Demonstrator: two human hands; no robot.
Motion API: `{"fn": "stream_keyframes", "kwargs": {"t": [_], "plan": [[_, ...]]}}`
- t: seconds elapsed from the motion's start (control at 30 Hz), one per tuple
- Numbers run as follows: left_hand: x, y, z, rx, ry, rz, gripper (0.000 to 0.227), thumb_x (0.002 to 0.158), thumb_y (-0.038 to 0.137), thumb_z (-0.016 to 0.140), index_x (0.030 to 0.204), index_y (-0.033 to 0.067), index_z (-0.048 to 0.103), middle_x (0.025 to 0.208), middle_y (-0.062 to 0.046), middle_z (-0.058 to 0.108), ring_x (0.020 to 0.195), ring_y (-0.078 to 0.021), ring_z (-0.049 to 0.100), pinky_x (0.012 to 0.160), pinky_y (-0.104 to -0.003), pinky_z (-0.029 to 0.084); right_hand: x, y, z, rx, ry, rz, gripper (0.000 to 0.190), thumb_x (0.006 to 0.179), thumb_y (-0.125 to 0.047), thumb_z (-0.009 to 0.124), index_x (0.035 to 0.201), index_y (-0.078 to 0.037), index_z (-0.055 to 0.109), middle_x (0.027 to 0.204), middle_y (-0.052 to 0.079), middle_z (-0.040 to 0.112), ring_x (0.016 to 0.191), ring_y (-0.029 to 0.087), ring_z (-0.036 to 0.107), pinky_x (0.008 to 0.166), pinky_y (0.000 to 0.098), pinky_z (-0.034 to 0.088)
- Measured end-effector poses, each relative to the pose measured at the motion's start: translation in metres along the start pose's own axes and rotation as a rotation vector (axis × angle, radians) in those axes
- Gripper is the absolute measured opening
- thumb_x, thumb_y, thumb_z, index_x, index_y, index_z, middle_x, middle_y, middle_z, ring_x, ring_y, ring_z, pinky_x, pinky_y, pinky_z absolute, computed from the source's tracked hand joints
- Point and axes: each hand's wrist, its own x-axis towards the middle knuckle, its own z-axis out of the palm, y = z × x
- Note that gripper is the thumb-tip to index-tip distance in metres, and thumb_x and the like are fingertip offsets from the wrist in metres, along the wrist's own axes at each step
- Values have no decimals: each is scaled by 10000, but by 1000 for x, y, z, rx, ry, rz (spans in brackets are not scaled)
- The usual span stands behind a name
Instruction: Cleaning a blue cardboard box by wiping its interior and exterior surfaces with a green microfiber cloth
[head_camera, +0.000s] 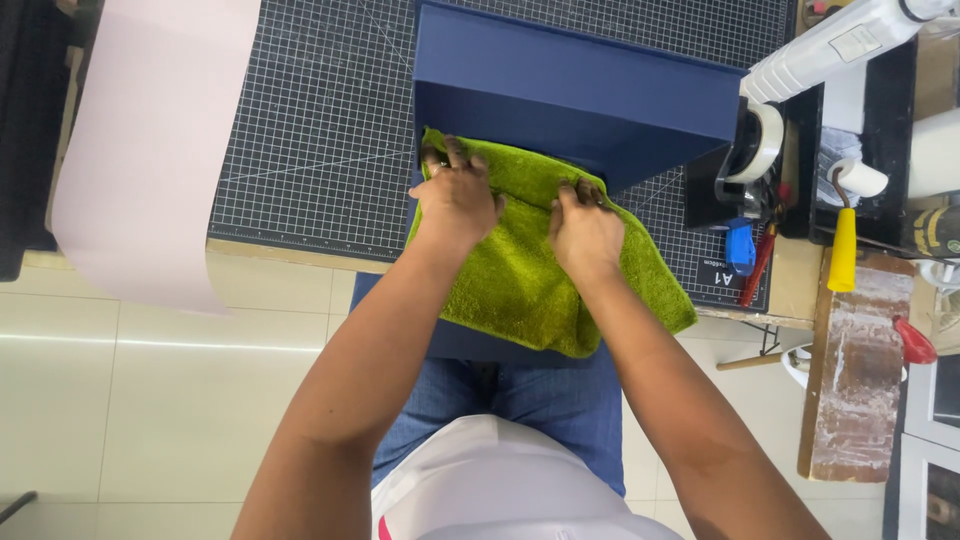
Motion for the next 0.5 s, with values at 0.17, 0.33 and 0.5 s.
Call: {"fn": "stream_keyframes", "kwargs": {"t": [0.17, 0.33, 0.5], "plan": [[-4, -6, -2, 39, 58, 51, 736, 1004, 559, 512, 1562, 96, 385, 1579, -282, 342, 1417, -575, 320, 884, -654, 562, 3, -2, -7, 6, -44, 32, 201, 991, -268, 628, 1121, -137, 708, 1036, 190, 748, 819, 372, 764, 613, 481, 610], [-18, -11, -10, 108, 159, 118, 756, 937, 597, 522, 1500, 95, 471, 1419, -256, 576, 1275, -572, 528, 898, -592, 585, 9, 4, 12, 12, -84, 64, 234, 973, -317, 621, 1108, -137, 684, 1005, 200, 737, 777, 411, 754, 594, 535, 596], [-2, -15, 6, 168, 141, 179, 695, 903, 447, 602, 1481, 71, 517, 1229, -218, 717, 1171, -500, 649, 911, -522, 584, 26, 1, 23, -10, -302, 227, 311, 970, -441, 578, 1072, -166, 680, 895, 227, 743, 781, 432, 757, 626, 542, 600]]}}
